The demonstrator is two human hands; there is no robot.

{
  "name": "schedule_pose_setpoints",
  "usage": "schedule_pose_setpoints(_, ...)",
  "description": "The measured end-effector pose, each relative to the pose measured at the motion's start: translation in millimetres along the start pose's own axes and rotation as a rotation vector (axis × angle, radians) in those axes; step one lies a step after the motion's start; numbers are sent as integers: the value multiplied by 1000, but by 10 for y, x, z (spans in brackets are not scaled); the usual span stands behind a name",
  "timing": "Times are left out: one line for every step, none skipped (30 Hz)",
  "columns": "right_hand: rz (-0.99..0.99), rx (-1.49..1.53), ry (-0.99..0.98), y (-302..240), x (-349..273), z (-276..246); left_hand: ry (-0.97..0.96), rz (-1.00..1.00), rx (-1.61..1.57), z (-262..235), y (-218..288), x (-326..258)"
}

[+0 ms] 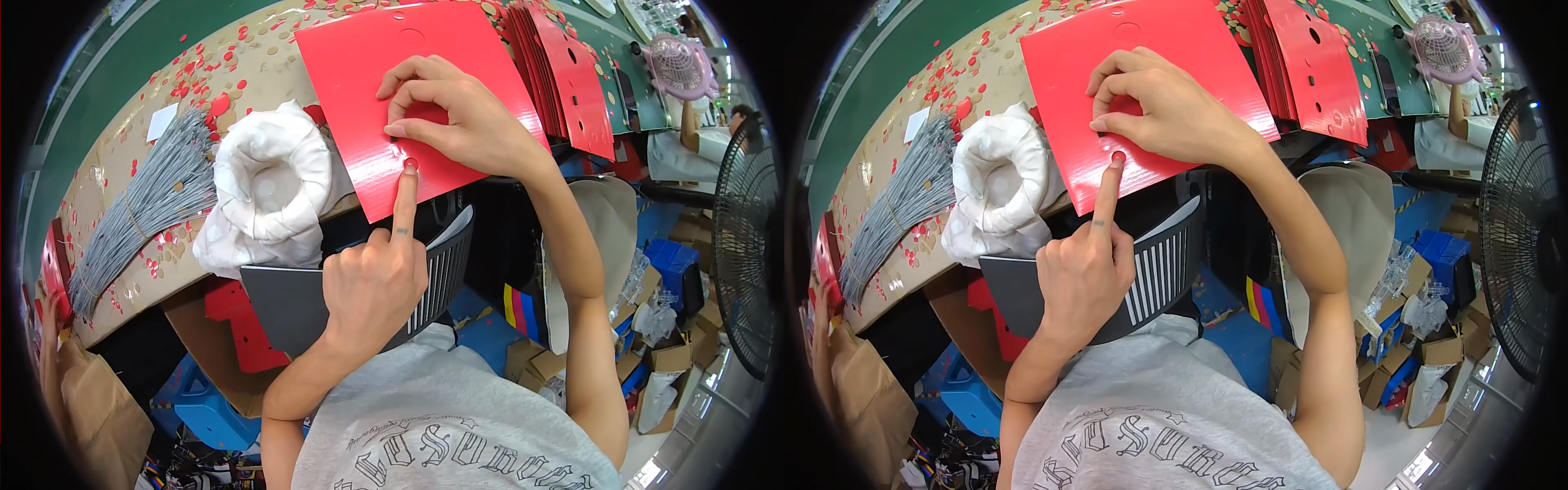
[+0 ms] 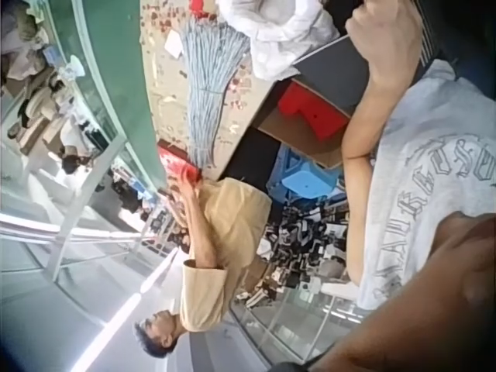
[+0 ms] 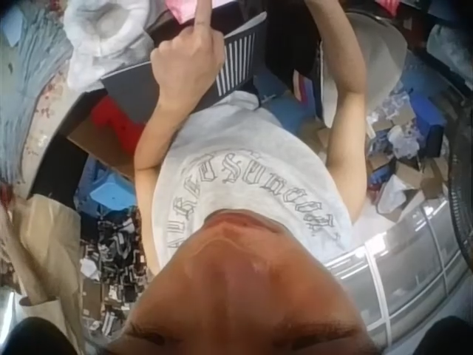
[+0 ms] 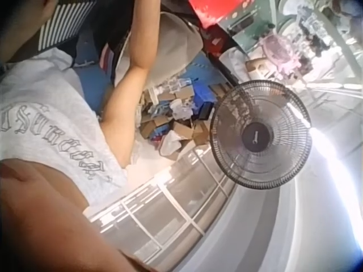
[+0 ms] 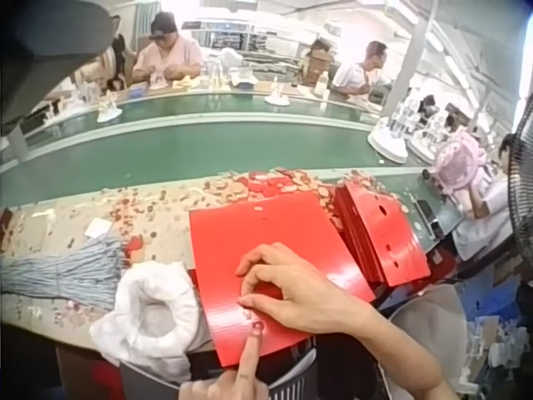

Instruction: The worker is peeling small circular red stickers from a sheet and applying them to red plastic folders on an assembly line.

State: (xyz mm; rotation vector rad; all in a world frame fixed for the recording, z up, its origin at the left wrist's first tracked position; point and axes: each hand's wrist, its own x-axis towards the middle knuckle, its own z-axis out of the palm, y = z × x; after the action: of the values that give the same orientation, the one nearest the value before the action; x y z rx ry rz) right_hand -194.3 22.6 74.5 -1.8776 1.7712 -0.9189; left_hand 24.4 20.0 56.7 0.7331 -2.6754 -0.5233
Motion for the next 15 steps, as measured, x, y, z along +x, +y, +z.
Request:
schedule_pose_setpoints(-19,-18,18,8,-7,11,-8,3,1,-3,1,4)
schedule_pose_setpoints(-40,-31,34,13,-6,35,-8,2,1,-3,-4,0)
schedule_pose_setpoints(-40,-30,34,9,2,52,-1,2,2,-2,-9,-4)
schedule_pose_setpoints(-30,-41,48,4,13,68,6,1,2,0,-14,-7)
schedule_pose_setpoints(-21,-56,64,-3,23,62,10,4,1,2,-14,-1)
schedule_pose_setpoints(-23,-62,66,1,15,67,15,4,-9,7,-14,-1)
schedule_pose_setpoints(-41,-71,93,10,-5,82,21,5,-20,8,-14,0)
schedule_pose_setpoints(-61,-81,119,9,-9,84,27,8,-20,11,-16,0)
schedule_pose_setpoints(-65,-87,122,-5,-4,68,26,8,-18,11,-17,-3)
schedule_pose_setpoints(-18,-78,153,-28,7,45,24,8,-17,10,-18,-6)
schedule_pose_setpoints(32,-70,188,-43,10,17,29,16,-18,4,-15,-7)
schedule_pose_setpoints(7,-212,227,9,18,-6,24,11,-13,-2,-13,-10)
schedule_pose_setpoints(-18,-354,265,106,33,-32,19,6,-9,-6,-12,-11)
schedule_pose_setpoints(-44,-463,276,196,41,-73,21,15,-13,1,-13,-10)
schedule_pose_setpoints(-40,-471,280,272,49,-96,20,11,-28,12,-17,-10)
